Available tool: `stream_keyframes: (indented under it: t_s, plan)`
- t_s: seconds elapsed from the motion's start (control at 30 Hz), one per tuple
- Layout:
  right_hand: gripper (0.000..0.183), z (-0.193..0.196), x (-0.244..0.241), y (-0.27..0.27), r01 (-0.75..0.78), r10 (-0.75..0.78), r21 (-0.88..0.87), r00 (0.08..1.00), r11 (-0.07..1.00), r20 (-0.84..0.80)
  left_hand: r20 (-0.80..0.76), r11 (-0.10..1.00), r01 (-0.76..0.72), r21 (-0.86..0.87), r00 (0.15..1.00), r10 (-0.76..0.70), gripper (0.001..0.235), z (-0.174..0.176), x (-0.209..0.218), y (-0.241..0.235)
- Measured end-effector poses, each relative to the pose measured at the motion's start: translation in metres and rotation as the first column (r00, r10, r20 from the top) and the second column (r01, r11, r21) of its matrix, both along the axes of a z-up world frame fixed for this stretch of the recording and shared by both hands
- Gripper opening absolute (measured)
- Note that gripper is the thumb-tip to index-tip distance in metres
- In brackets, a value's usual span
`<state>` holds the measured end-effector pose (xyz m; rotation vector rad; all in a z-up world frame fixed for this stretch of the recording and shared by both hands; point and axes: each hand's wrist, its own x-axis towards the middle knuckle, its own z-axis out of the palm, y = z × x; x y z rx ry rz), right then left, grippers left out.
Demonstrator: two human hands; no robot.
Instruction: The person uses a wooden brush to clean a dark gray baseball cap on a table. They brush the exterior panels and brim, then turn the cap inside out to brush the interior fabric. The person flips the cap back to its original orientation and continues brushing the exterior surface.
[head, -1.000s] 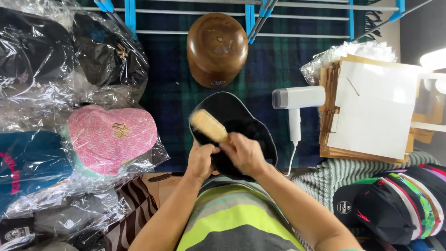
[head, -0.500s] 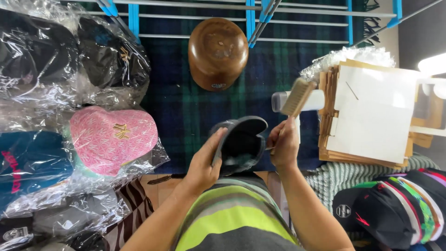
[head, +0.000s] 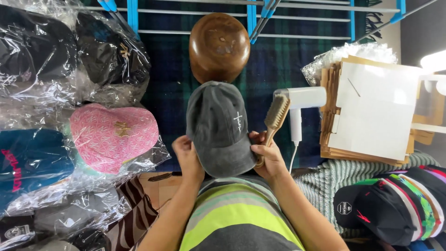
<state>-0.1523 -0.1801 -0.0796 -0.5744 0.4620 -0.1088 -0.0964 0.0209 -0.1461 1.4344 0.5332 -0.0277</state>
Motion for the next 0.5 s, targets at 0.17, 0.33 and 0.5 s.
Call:
stream_keyframes:
  t_s: [0.17, 0.33, 0.5]
  plan:
    - [0.04, 0.002, -0.011, 0.023, -0.08, 0.07, -0.104, 0.992, 0.991, -0.101, -0.036, 0.997, -0.028, -0.069, 0.999, 0.025, 0.025, -0.002, -0.005, 0.02]
    - [0.019, 0.023, -0.003, 0.008, -0.503, 0.226, -0.749, 0.864, 0.431, -0.45, -0.074, 0.984, -0.012, -0.176, 0.997, -0.001, 0.022, -0.003, -0.003, 0.024]
    - [0.034, 0.069, -0.005, 0.019, -0.141, 0.355, -0.924, 0.894, -0.356, -0.274, -0.101, 0.959, 0.017, -0.285, 0.994, -0.047, 0.019, -0.008, 0.008, 0.023]
